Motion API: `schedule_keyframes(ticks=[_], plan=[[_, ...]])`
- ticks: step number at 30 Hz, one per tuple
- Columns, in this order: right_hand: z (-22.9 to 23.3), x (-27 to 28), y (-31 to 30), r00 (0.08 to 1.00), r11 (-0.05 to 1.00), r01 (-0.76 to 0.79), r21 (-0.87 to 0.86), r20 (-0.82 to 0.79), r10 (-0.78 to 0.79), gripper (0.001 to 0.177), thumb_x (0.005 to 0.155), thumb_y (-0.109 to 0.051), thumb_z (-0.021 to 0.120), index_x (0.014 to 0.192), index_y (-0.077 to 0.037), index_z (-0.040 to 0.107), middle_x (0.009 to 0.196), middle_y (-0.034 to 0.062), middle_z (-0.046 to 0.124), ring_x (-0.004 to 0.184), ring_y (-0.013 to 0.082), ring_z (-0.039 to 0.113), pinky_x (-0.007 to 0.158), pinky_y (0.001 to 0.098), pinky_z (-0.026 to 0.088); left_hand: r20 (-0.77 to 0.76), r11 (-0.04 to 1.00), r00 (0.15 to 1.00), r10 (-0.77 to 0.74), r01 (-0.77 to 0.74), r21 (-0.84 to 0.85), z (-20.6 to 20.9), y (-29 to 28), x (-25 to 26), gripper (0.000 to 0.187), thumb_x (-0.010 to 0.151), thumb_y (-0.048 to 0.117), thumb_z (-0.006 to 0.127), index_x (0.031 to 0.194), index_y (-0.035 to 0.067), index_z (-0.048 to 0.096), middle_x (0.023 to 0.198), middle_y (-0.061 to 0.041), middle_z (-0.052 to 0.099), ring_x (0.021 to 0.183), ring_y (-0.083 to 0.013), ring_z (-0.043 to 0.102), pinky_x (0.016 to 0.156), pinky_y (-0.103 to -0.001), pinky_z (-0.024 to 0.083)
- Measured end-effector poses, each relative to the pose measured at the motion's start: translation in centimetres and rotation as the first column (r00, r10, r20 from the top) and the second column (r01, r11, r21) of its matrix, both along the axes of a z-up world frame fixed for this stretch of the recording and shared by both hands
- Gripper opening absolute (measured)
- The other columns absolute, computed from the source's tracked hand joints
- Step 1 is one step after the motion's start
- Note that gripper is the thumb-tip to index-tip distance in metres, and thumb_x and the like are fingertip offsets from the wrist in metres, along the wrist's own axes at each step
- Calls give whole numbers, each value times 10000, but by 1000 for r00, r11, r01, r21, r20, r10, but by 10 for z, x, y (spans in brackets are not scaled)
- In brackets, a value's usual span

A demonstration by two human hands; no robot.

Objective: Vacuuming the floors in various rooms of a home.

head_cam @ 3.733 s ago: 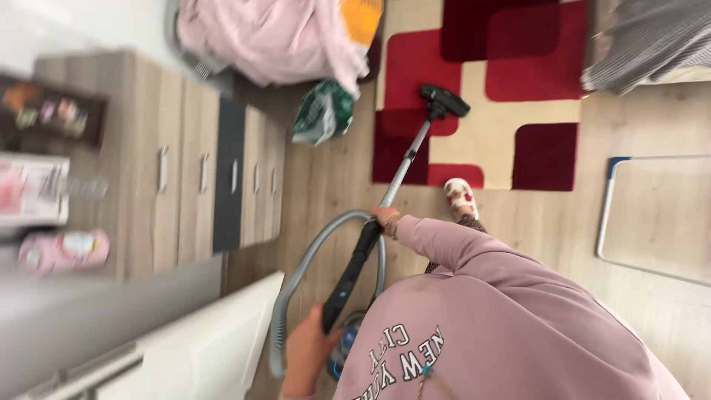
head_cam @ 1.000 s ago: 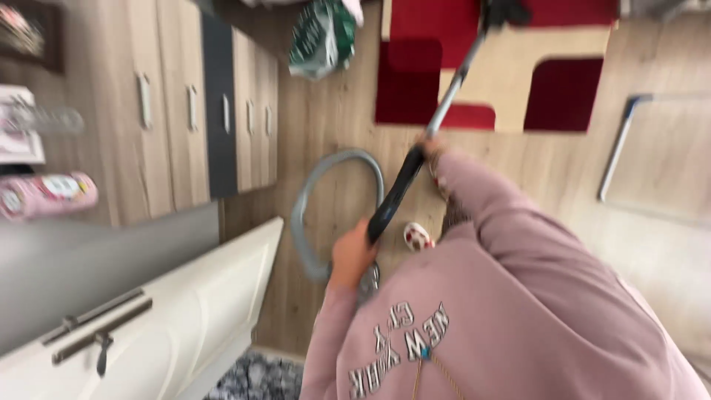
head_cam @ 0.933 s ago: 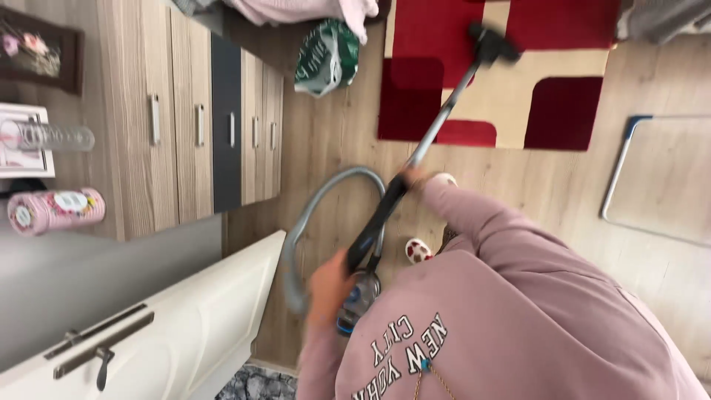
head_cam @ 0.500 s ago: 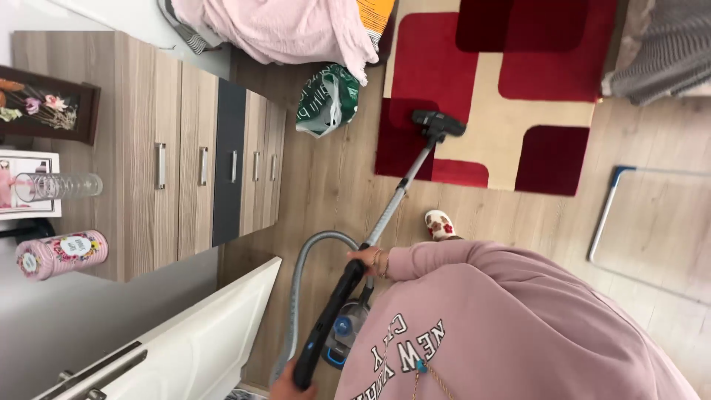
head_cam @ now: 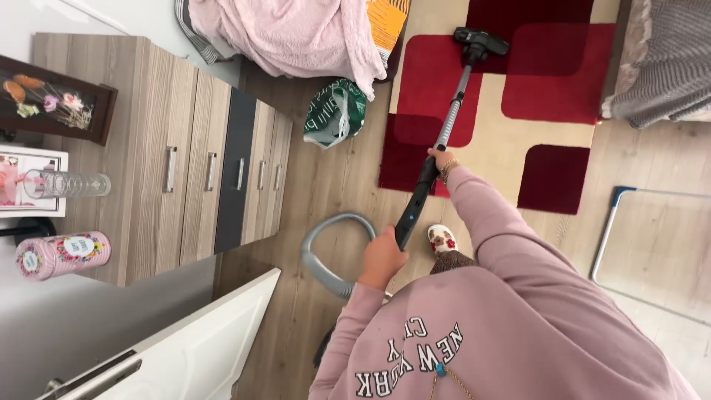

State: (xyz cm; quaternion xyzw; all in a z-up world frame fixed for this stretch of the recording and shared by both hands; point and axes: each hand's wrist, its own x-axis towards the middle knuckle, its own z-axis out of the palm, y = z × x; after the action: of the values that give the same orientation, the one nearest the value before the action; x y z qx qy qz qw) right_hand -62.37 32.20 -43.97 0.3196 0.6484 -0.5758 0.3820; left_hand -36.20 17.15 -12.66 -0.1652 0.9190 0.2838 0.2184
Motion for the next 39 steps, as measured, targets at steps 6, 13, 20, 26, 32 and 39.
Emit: schedule_keyframes(ticks=[6, 13, 20, 26, 32, 39], plan=[[-46, 121, -39, 999, 986, -33, -165, -12, 31, 334, 934, -379, 704, 996, -51, 689, 878, 110, 725, 721, 247, 720, 661, 448, 611, -16, 996, 996, -86, 85, -41, 38, -81, 99, 351, 704, 123, 737, 995, 66, 549, 835, -225, 704, 819, -468, 677, 703, -590, 528], [1, 354, -155, 946, 977, 43, -207, 324, 27, 291, 921, -329, 679, 1063, -81, 621, 950, 130, 732, 818, 296, 744, 723, 498, 635, 159, 995, 987, -35, 49, -88, 74, -191, 303, 403, 688, 127, 766, 1040, 98, 572, 866, -234, 713, 867, -467, 681, 753, -576, 539], [16, 547, -295, 848, 902, -245, -355, 374, 377, 346, 953, -373, 592, 1069, -57, 674, 980, 136, 751, 867, 301, 740, 785, 519, 611, 222, 937, 940, 261, -191, -291, 151, -257, 492, 470, 687, 188, 781, 1128, 151, 622, 872, -220, 734, 870, -440, 703, 768, -550, 558], [77, 623, -362, 806, 812, -168, -560, 396, 440, 352, 943, -399, 643, 1051, -65, 666, 945, 109, 746, 830, 271, 741, 775, 461, 608, 402, 885, 857, 323, -123, -449, 237, -276, 531, 532, 728, 261, 776, 1227, 225, 594, 932, -150, 754, 893, -379, 736, 782, -504, 584], [166, 619, -354, 862, 799, -79, -596, 361, 355, 345, 923, -383, 698, 1075, -79, 643, 949, 84, 737, 850, 249, 732, 750, 429, 609, 366, 861, 884, 291, -75, -503, 281, -298, 541, 554, 707, 262, 785, 1233, 304, 616, 944, -71, 764, 900, -336, 742, 780, -481, 583], [102, 555, -272, 950, 949, -72, -305, 270, 159, 419, 895, -384, 701, 1103, -24, 644, 998, 133, 733, 882, 298, 729, 767, 486, 612, 143, 943, 987, 78, -27, -331, 177, -291, 508, 477, 694, 198, 769, 1152, 237, 640, 858, -122, 738, 835, -377, 717, 726, -498, 567]])
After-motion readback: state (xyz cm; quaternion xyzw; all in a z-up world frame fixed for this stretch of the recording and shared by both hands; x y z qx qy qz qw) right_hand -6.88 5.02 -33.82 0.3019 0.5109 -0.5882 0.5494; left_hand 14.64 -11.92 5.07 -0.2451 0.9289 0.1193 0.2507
